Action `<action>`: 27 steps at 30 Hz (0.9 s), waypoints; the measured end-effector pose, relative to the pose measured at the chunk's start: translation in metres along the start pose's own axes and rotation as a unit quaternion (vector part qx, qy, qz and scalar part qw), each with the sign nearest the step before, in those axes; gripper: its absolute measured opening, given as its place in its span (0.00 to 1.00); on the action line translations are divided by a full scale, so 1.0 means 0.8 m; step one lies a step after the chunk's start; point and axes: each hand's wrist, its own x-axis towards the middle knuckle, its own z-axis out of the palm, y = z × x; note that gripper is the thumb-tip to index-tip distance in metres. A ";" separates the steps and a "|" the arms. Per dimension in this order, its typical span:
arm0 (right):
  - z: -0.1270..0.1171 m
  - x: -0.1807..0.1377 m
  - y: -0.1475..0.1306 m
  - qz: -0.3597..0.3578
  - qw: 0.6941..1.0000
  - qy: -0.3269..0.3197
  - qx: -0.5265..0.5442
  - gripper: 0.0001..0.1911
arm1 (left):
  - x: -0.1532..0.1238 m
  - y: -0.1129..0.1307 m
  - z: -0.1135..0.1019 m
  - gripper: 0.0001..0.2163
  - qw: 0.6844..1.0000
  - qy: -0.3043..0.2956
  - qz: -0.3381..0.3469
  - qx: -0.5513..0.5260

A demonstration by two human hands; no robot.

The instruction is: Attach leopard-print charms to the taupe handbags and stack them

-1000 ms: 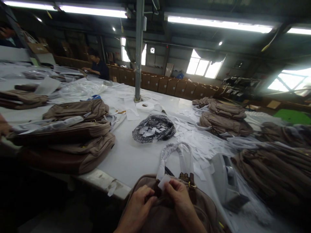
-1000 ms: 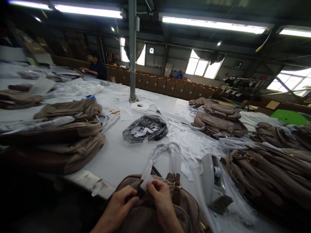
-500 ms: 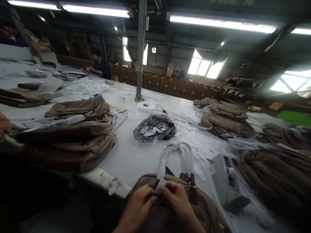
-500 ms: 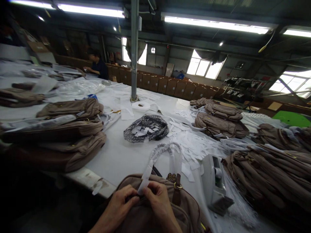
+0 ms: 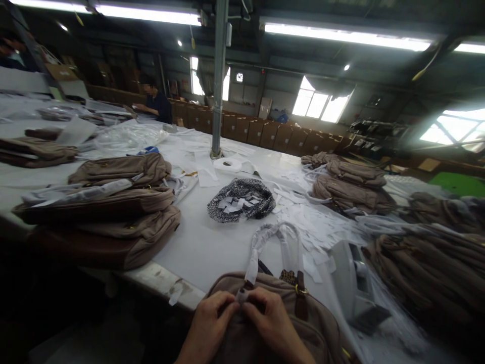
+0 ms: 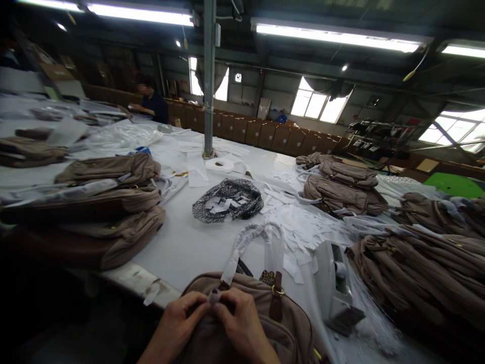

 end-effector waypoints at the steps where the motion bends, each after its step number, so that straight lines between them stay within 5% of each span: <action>1: -0.003 0.000 0.000 0.010 1.000 -0.004 0.008 0.10 | 0.000 -0.001 -0.001 0.09 1.000 0.003 -0.006 0.003; 10: -0.010 0.016 -0.002 0.043 0.995 -0.043 0.074 0.17 | -0.002 -0.004 -0.003 0.10 0.998 -0.030 0.050 -0.008; 13: -0.004 0.021 -0.003 0.043 0.994 -0.065 0.070 0.11 | -0.002 0.000 -0.004 0.11 0.998 -0.033 0.042 -0.019; 16: 0.001 0.023 -0.001 0.051 0.996 -0.046 0.063 0.06 | -0.001 0.003 -0.004 0.08 0.999 -0.022 0.023 -0.040; 19: 0.002 0.023 0.001 0.051 0.996 -0.027 0.065 0.06 | 0.001 0.003 -0.001 0.16 1.000 -0.009 0.005 -0.018; 27: 0.001 0.021 0.005 0.051 0.993 -0.003 0.102 0.06 | -0.001 -0.006 0.015 0.09 0.999 0.028 0.007 -0.021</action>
